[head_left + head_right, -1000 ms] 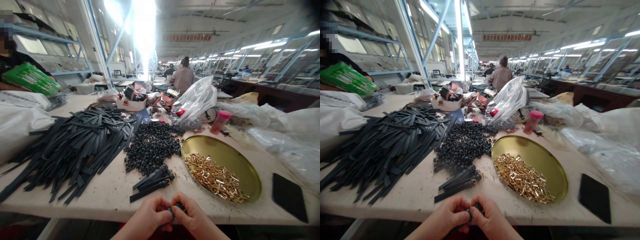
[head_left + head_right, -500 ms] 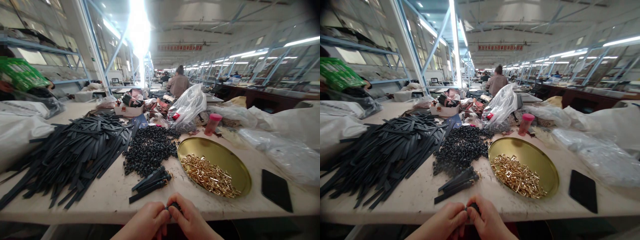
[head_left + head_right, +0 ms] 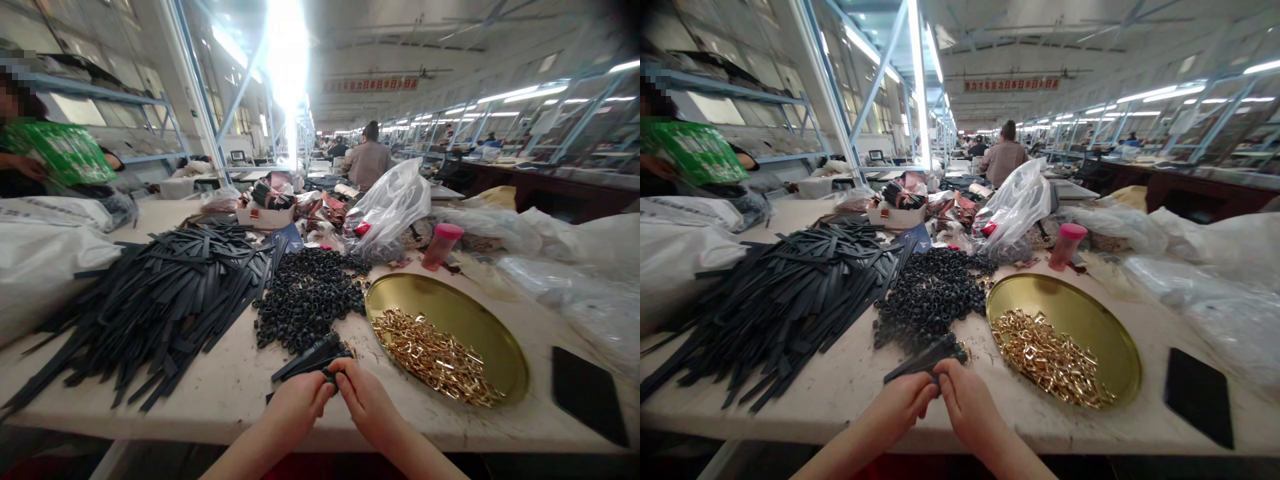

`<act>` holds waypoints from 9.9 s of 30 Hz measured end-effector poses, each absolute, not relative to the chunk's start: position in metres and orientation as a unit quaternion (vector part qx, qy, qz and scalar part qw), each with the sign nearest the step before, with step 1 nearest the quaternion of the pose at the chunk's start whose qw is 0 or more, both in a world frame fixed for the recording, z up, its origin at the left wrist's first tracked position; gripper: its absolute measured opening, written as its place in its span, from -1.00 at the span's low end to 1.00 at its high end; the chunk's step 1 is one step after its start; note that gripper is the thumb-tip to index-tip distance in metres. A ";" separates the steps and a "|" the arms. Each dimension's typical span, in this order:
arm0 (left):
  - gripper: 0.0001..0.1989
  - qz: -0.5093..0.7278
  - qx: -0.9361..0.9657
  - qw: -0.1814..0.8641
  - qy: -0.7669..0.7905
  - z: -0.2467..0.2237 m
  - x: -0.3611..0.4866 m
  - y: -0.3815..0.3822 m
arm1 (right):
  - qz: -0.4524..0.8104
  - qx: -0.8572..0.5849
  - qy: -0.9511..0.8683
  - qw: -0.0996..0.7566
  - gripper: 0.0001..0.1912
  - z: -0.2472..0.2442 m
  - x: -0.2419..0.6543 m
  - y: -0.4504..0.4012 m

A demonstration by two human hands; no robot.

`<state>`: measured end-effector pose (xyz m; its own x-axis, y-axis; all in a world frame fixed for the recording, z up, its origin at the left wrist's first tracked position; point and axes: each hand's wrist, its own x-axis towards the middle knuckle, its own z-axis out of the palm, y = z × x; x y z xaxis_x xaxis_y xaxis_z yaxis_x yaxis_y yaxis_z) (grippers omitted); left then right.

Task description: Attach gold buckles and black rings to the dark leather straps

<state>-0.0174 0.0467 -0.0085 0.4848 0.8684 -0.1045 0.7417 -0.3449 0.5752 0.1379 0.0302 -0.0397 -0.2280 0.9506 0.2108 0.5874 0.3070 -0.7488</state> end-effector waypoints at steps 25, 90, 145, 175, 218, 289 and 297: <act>-0.75 0.089 0.630 0.095 0.766 -0.035 -0.154 0.190 | 0.140 -0.628 -0.695 0.320 -0.75 -0.071 0.165 0.081; -0.57 0.197 0.621 0.587 0.481 0.003 0.007 0.025 | 0.652 -0.418 -0.363 0.518 -0.74 -0.022 0.151 0.018; -0.71 0.239 0.687 0.459 0.510 -0.011 -0.015 0.024 | 0.716 -0.381 -0.100 0.576 -0.66 -0.022 0.134 0.020; -0.73 0.260 0.507 0.685 0.455 -0.004 -0.005 0.049 | 0.558 -0.499 -0.421 0.513 -0.66 -0.028 0.123 0.034; -0.71 0.340 0.513 0.576 0.538 -0.029 -0.020 0.084 | 0.279 -0.587 -0.681 0.339 -0.94 -0.041 0.154 0.147; -0.61 0.219 0.544 0.681 0.439 -0.010 -0.014 0.039 | 0.455 -0.475 -0.674 0.337 -0.91 -0.033 0.147 0.030; -0.63 0.197 0.486 0.759 0.386 -0.001 -0.008 0.013 | 0.484 -0.470 -0.683 0.280 -0.81 -0.013 0.154 -0.004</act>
<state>-0.0078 0.0126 -0.0007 0.6240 0.6740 -0.3955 0.0773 0.4504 0.8895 0.1542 -0.0035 -0.0128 -0.4008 0.9132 -0.0731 0.3714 0.0891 -0.9242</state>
